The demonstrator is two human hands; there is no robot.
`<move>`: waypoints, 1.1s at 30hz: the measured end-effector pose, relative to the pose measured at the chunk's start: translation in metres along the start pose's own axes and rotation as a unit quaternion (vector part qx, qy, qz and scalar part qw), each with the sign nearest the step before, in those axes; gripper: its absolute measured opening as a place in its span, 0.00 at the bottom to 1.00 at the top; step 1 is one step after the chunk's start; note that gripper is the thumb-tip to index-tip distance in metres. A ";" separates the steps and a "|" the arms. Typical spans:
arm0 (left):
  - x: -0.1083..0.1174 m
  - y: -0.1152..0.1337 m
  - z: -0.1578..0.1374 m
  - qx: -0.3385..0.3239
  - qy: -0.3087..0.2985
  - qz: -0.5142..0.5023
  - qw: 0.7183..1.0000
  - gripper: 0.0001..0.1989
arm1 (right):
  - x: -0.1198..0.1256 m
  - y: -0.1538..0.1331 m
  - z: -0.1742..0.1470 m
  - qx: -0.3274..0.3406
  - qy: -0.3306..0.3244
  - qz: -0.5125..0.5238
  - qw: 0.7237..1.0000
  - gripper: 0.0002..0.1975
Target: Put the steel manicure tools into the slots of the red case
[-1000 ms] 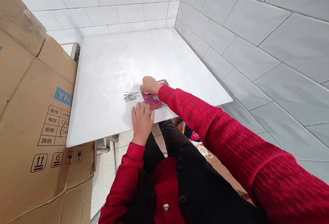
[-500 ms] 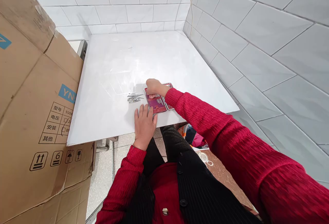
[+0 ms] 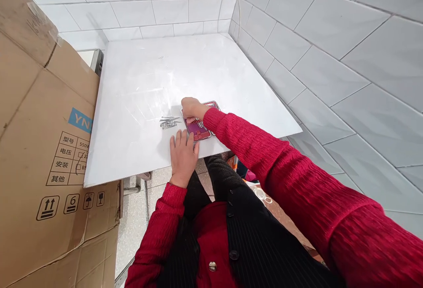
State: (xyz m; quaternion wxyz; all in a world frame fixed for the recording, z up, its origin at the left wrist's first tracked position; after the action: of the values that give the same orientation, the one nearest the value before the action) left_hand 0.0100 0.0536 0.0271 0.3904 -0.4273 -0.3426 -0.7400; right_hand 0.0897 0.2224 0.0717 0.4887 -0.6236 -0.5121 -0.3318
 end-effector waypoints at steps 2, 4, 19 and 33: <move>0.000 0.000 0.000 -0.001 0.000 0.002 1.000 0.21 | -0.002 0.001 0.001 -0.024 -0.016 -0.024 0.999 0.14; 0.000 0.001 0.000 -0.001 0.000 0.003 1.000 0.21 | -0.005 0.003 0.003 -0.042 -0.026 -0.033 0.998 0.12; 0.003 0.000 -0.001 0.007 -0.007 -0.005 1.000 0.20 | 0.013 -0.032 0.006 0.124 0.090 -0.076 0.985 0.10; 0.007 -0.001 -0.002 0.006 0.004 0.011 1.000 0.19 | 0.017 0.019 -0.029 0.083 0.137 -0.058 0.985 0.10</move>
State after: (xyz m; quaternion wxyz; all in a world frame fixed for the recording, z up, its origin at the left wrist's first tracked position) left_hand 0.0063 0.0505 0.0321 0.4026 -0.4262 -0.3406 -0.7350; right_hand 0.1145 0.1999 0.0909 0.5845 -0.4987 -0.5010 -0.3983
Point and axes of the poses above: each hand's wrist, its own z-axis towards the middle knuckle, its own x-axis out of the back of the hand, y = z × x, the point moved 5 cm from there along z, towards the middle knuckle, and after that the axes turned 1 degree about y, right-handed, at the moved point
